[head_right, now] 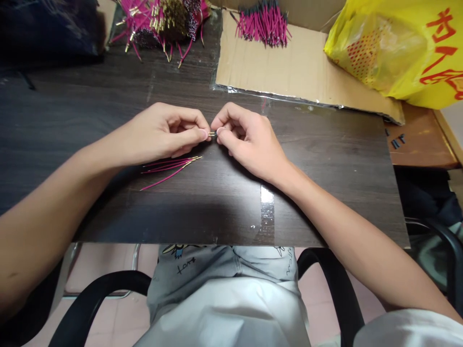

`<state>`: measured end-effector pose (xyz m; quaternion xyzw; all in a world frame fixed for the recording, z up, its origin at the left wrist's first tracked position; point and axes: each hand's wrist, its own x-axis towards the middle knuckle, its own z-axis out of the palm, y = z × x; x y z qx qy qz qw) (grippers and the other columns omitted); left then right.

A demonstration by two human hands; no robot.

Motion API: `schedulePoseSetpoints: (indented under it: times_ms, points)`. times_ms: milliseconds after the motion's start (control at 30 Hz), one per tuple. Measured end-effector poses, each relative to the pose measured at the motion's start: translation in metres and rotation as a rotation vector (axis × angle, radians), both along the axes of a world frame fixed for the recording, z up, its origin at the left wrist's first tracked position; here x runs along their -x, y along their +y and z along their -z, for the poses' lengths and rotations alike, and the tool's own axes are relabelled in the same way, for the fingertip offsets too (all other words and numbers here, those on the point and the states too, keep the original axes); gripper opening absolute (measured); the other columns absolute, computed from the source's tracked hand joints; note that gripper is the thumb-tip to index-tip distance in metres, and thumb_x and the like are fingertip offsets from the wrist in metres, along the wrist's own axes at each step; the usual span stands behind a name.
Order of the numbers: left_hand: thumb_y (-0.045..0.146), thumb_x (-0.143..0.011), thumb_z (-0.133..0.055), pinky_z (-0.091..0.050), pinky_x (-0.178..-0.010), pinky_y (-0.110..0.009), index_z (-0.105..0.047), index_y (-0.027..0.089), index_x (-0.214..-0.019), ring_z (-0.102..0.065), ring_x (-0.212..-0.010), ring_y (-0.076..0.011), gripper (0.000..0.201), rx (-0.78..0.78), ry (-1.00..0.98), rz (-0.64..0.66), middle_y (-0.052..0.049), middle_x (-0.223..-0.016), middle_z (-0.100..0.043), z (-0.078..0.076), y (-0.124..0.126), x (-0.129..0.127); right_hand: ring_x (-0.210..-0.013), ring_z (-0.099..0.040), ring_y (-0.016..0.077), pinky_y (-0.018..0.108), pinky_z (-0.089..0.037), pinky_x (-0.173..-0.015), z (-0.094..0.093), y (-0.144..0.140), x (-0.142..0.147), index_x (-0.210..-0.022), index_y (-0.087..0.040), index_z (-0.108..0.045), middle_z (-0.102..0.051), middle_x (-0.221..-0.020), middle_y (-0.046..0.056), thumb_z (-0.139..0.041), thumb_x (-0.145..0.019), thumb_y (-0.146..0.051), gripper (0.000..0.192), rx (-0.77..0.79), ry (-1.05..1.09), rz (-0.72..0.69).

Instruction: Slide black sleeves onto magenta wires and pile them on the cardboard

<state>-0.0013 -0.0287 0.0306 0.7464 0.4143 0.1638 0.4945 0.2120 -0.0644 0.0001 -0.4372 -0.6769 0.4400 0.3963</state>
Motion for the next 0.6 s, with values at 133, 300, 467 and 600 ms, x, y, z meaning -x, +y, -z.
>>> schedulePoseSetpoints:
  times_ms: [133, 300, 467, 600]
  points:
    - [0.025, -0.091, -0.062, -0.025, -0.05, -0.019, -0.067, 0.014, -0.082, -0.036, -0.052, -0.0047, 0.015, -0.004, 0.01, -0.007, 0.004, -0.057, -0.047, -0.0014, -0.0011, -0.0008, -0.067, -0.06, 0.0124, 0.024, -0.048, -0.059, 0.0, 0.0, 0.0, -0.092, -0.019, -0.065, -0.07, -0.082, 0.002, -0.07, -0.097, -0.025, 0.009, -0.003, -0.006, 0.002]
    - [0.025, -0.09, -0.063, -0.025, -0.051, -0.02, -0.068, 0.014, -0.081, -0.037, -0.054, -0.0055, 0.015, -0.007, 0.006, -0.009, 0.003, -0.057, -0.048, -0.0013, -0.0014, -0.0009, -0.065, -0.059, 0.0126, 0.025, -0.048, -0.057, 0.0001, 0.0003, -0.0002, -0.093, -0.02, -0.065, -0.07, -0.082, 0.002, -0.072, -0.097, -0.031, 0.014, 0.006, -0.011, 0.003]
    - [0.025, -0.091, -0.062, -0.025, -0.051, -0.021, -0.068, 0.015, -0.081, -0.037, -0.054, -0.0052, 0.015, -0.018, 0.007, -0.011, 0.003, -0.058, -0.048, -0.0001, -0.0012, -0.0006, -0.068, -0.06, 0.0135, 0.026, -0.049, -0.06, 0.0008, 0.0006, -0.0007, -0.091, -0.021, -0.065, -0.07, -0.082, 0.002, -0.072, -0.096, -0.027, 0.011, -0.006, -0.008, 0.002]
    - [0.024, -0.091, -0.062, -0.025, -0.052, -0.021, -0.068, 0.015, -0.081, -0.037, -0.055, -0.0044, 0.015, -0.037, 0.021, -0.009, 0.003, -0.058, -0.048, -0.0001, -0.0009, -0.0002, -0.067, -0.059, 0.0129, 0.026, -0.048, -0.059, 0.0003, 0.0003, -0.0005, -0.091, -0.021, -0.065, -0.07, -0.081, 0.002, -0.072, -0.095, -0.022, 0.008, -0.004, -0.014, 0.004]
